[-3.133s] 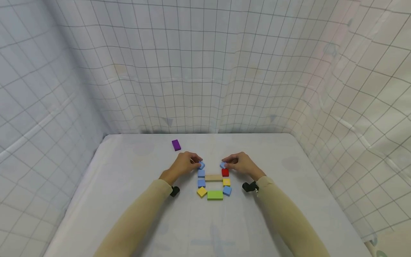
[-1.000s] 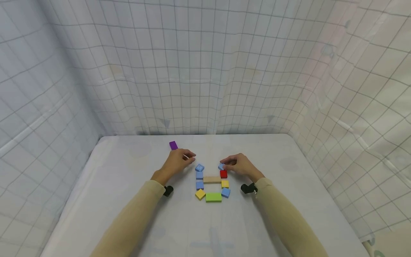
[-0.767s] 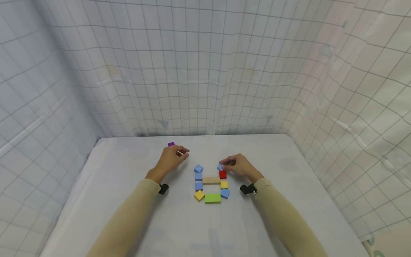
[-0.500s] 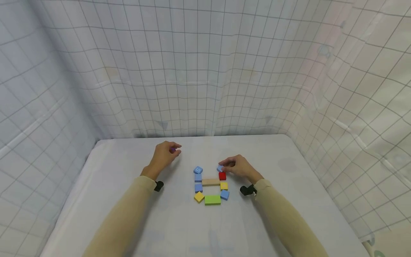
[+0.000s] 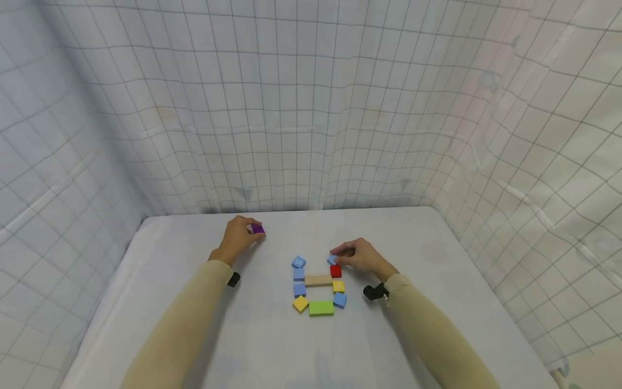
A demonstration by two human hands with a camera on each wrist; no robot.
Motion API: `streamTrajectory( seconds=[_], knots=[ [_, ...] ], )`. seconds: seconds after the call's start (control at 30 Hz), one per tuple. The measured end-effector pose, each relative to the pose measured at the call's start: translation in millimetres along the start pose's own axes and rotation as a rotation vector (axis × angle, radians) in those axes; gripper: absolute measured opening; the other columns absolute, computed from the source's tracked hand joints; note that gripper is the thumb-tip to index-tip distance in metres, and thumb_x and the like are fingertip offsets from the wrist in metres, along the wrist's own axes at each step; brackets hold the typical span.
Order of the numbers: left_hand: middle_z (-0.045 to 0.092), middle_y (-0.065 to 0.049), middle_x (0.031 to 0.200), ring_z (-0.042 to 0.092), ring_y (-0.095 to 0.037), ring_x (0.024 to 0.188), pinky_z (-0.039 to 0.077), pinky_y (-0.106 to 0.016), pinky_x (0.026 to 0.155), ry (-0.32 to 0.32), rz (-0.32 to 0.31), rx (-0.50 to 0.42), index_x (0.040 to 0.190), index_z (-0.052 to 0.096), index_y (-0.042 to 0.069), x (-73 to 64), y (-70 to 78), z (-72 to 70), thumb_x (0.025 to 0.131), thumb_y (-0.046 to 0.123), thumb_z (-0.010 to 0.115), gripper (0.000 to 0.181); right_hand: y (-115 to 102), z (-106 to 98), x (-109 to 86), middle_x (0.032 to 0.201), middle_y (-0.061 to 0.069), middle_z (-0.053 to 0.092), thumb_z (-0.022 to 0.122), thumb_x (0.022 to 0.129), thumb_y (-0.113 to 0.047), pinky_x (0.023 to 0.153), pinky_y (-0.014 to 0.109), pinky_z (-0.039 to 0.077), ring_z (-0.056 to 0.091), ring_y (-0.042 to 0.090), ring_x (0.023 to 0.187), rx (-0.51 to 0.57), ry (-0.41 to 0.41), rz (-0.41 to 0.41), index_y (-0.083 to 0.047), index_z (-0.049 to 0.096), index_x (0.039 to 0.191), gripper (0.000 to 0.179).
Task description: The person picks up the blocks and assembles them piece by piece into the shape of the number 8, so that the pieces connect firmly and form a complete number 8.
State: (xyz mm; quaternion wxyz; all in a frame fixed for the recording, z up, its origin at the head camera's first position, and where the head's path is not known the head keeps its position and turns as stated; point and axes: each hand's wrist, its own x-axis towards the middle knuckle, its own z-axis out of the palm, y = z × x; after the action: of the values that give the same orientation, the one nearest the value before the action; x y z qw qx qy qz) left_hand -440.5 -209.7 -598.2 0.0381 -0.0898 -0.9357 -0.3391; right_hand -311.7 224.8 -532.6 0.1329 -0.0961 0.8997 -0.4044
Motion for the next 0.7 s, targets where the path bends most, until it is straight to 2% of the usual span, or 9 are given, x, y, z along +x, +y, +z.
streamTrajectory(
  seconds=[0.07,0.2,0.27,0.33,0.43,0.57,0.63,0.7],
  knots=[
    [0.074,-0.018,0.141,0.076,-0.030,0.114,0.062,-0.043,0.099,0.002,-0.016,-0.009,0.134,0.088,0.015,-7.5,7.0,-2.7,0.095,0.029,0.100,0.043,0,0,-0.1,0.126,0.000,0.086,0.088,0.106,-0.024,0.091,0.027,0.057,0.068,0.017,0.103,0.007,-0.003,-0.001,-0.022,0.089,0.131,0.025],
    [0.076,-0.019,0.137,0.076,-0.029,0.109,0.060,-0.040,0.094,0.036,-0.021,-0.040,0.128,0.089,0.011,-26.4,30.2,-13.0,0.096,0.024,0.099,0.036,-1,0,-0.3,0.125,-0.001,0.085,0.088,0.107,-0.025,0.091,0.027,0.057,0.068,0.017,0.103,0.000,-0.003,0.002,-0.023,0.089,0.131,0.025],
    [0.076,-0.021,0.138,0.076,-0.033,0.111,0.061,-0.043,0.096,0.036,-0.034,-0.075,0.127,0.089,0.009,-35.4,44.6,-20.9,0.096,0.021,0.099,0.035,-1,0,-0.5,0.125,-0.001,0.085,0.088,0.107,-0.024,0.090,0.027,0.057,0.067,0.017,0.102,-0.007,-0.002,0.003,-0.023,0.089,0.131,0.025],
    [0.076,-0.023,0.139,0.076,-0.037,0.115,0.062,-0.048,0.099,0.031,-0.042,-0.100,0.127,0.089,0.007,-39.5,52.0,-25.3,0.096,0.019,0.098,0.034,-1,-1,-0.7,0.124,-0.002,0.085,0.087,0.107,-0.024,0.090,0.027,0.057,0.068,0.017,0.102,-0.012,0.001,0.001,-0.023,0.090,0.131,0.024],
    [0.077,-0.022,0.142,0.077,-0.037,0.118,0.063,-0.050,0.102,0.030,-0.040,-0.081,0.126,0.089,0.010,-33.0,47.6,-20.5,0.096,0.018,0.098,0.033,-2,-2,-1.2,0.123,-0.002,0.085,0.087,0.107,-0.023,0.091,0.027,0.057,0.068,0.016,0.102,-0.007,0.005,-0.001,-0.023,0.090,0.130,0.023],
    [0.079,-0.017,0.143,0.079,-0.030,0.116,0.065,-0.045,0.100,0.029,0.001,-0.032,0.125,0.091,0.017,-19.8,29.1,-4.7,0.095,0.020,0.099,0.031,-2,-2,-1.7,0.123,-0.002,0.085,0.087,0.107,-0.023,0.093,0.027,0.058,0.069,0.015,0.103,-0.001,0.006,-0.001,-0.023,0.090,0.130,0.023],
    [0.078,-0.019,0.146,0.079,-0.032,0.117,0.065,-0.046,0.101,0.009,0.004,-0.040,0.126,0.091,0.016,-22.8,33.8,-4.2,0.096,0.021,0.098,0.031,-3,-2,-2.1,0.123,-0.002,0.085,0.087,0.107,-0.023,0.094,0.027,0.059,0.069,0.014,0.103,0.000,0.006,-0.001,-0.023,0.090,0.130,0.023],
    [0.076,-0.021,0.150,0.078,-0.037,0.122,0.065,-0.051,0.109,-0.019,-0.025,-0.056,0.128,0.090,0.012,-31.1,49.8,-8.6,0.098,0.022,0.096,0.033,-3,-1,-2.3,0.123,-0.002,0.086,0.087,0.107,-0.023,0.094,0.027,0.059,0.070,0.014,0.104,0.004,0.005,0.000,-0.023,0.090,0.130,0.023]
  ],
)
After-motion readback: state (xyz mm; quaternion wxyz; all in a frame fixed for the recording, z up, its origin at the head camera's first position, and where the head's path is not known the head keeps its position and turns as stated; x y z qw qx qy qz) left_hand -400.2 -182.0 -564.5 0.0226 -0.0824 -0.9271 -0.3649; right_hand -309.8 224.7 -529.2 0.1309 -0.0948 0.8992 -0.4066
